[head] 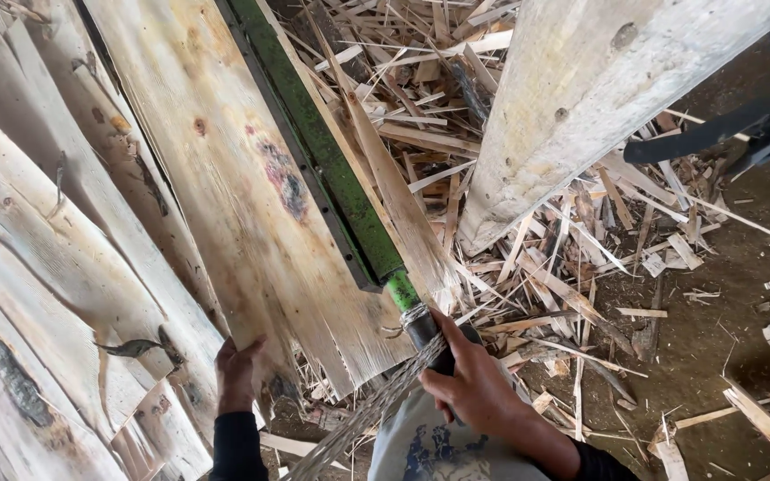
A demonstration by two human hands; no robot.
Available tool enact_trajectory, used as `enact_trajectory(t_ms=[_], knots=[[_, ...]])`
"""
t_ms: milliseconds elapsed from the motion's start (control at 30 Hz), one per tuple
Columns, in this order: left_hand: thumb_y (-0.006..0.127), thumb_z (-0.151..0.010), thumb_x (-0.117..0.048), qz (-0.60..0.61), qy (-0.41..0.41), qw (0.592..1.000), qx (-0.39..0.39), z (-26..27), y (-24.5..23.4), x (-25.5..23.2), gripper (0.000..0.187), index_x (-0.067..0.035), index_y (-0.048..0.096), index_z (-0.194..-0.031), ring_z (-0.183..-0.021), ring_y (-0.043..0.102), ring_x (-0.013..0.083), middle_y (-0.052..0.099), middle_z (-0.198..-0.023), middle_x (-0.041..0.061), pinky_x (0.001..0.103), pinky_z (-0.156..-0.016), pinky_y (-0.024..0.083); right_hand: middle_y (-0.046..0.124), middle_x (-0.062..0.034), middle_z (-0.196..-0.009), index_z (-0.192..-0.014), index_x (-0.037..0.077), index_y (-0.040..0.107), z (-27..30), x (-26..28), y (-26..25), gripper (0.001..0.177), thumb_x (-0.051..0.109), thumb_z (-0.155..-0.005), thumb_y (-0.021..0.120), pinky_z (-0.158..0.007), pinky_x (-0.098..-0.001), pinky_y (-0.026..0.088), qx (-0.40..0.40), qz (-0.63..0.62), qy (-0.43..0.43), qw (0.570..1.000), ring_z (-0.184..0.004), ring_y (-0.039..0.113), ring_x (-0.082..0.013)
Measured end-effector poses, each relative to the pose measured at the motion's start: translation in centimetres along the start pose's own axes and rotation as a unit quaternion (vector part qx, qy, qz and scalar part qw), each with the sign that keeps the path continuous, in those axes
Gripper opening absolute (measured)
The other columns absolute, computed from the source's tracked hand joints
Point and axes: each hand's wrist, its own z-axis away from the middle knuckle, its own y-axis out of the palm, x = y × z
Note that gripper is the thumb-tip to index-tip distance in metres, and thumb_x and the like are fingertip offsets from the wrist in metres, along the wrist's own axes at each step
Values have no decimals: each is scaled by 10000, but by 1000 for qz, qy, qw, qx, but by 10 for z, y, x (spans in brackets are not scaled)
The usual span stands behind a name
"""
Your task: Trimming and organizing thin wood veneer sheets using a large manual lever cutter in a workshop environment.
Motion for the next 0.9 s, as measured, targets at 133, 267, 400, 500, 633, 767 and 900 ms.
enact_trajectory(t_ms=[133, 267, 400, 500, 633, 767, 900], knots=[[782, -829, -63, -8, -22, 1000, -4, 4, 2, 0, 377, -72, 727, -1203, -1034, 678, 197, 754, -1152, 73, 361, -967, 514, 701, -166, -863, -1635, 169, 130, -37, -67, -8, 917, 136, -886, 658, -522, -376, 544, -48, 100, -16, 994, -585, 648, -216], [783, -808, -90, -65, -35, 997, -16, 3, 5, -2, 411, -123, 732, -1215, -1126, 665, 226, 760, -1203, 79, 419, -1060, 467, 724, -205, -969, -1609, 126, 81, -54, -90, -11, 922, 160, -915, 687, -655, -414, 552, -78, 213, -61, 972, -704, 702, -259], [776, -820, -128, -82, -54, 995, -30, 18, 21, -32, 395, -120, 731, -1212, -1148, 662, 231, 760, -1199, 80, 432, -1076, 463, 694, -195, -1044, -1627, 148, 51, -31, -52, -4, 960, 165, -909, 688, -677, -430, 592, -69, 203, -37, 976, -729, 712, -265], [780, -807, -144, -81, -57, 994, -51, 12, 28, -51, 413, -134, 734, -1217, -1183, 657, 200, 756, -1203, 50, 401, -1078, 455, 687, -168, -1041, -1655, 184, 47, -23, -31, 1, 994, 150, -889, 679, -660, -445, 624, -62, 195, -5, 979, -721, 712, -268], [782, -839, -124, -33, -31, 998, -34, -14, 31, -53, 417, -77, 694, -1245, -1105, 633, 249, 727, -1195, 67, 400, -994, 489, 690, -175, -934, -1604, 141, 120, -32, -57, 0, 916, 112, -879, 680, -622, -461, 589, -85, 222, -34, 971, -677, 711, -279], [802, -795, -113, -26, 5, 999, -32, -59, 26, -33, 446, -67, 706, -1228, -1043, 673, 220, 751, -1166, 52, 368, -946, 517, 671, -172, -913, -1581, 115, 136, -41, -66, -7, 887, 103, -875, 672, -577, -448, 585, -89, 227, -62, 968, -656, 707, -272], [804, -820, -122, 19, 8, 1000, -7, -70, 32, -54, 430, -36, 708, -1230, -1016, 669, 240, 752, -1164, 90, 363, -909, 505, 692, -193, -861, -1619, 132, 125, -25, -31, 1, 916, 107, -878, 662, -570, -452, 569, -78, 234, -32, 969, -628, 698, -291]])
